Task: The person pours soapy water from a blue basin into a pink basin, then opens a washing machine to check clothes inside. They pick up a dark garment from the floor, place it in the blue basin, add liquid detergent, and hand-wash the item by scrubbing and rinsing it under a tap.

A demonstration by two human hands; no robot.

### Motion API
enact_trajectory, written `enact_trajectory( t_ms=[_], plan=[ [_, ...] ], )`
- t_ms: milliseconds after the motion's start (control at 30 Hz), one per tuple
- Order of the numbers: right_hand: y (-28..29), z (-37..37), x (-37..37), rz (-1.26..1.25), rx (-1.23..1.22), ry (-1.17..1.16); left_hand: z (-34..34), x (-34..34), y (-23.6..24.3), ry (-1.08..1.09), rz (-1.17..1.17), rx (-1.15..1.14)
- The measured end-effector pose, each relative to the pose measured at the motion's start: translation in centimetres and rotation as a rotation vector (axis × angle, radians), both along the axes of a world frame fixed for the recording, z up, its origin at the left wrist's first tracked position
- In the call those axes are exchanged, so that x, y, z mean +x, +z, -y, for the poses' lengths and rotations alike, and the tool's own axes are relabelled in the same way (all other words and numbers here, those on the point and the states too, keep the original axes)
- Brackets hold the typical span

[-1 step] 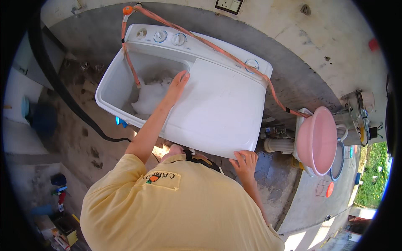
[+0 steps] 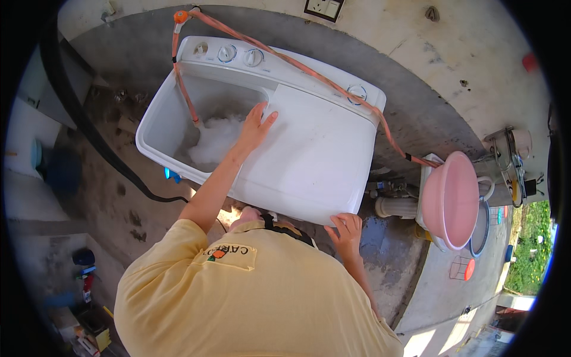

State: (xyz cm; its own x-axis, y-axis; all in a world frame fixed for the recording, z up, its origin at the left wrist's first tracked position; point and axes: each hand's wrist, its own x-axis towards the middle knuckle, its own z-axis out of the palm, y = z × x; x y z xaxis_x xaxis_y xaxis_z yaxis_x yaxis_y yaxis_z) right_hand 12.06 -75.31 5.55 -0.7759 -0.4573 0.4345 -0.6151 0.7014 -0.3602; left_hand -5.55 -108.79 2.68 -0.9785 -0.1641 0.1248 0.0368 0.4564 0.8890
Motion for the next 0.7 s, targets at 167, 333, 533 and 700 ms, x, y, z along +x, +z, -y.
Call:
enact_trajectory(
  t_ms=[167, 333, 533, 700],
  plan=[
    [0.9, 1.8, -5.0, -0.199, -0.302, -0.376, -2.1, 1.0, 0.2, 0.033, -0.194, -0.672],
    [0.0, 2.6, -8.3, -0.145, -0.361, -0.471, -1.7, 0.8, -0.5, 0.051, -0.172, -0.66],
    [-1.1, 2.1, -8.4, -0.074, -0.319, -0.398, -1.9, 1.1, -0.2, 0.063, -0.157, -0.659],
    [-1.2, 1.9, -8.7, -0.011, -0.226, -0.332, -1.8, 0.9, -0.6, 0.031, -0.121, -0.645]
  ],
)
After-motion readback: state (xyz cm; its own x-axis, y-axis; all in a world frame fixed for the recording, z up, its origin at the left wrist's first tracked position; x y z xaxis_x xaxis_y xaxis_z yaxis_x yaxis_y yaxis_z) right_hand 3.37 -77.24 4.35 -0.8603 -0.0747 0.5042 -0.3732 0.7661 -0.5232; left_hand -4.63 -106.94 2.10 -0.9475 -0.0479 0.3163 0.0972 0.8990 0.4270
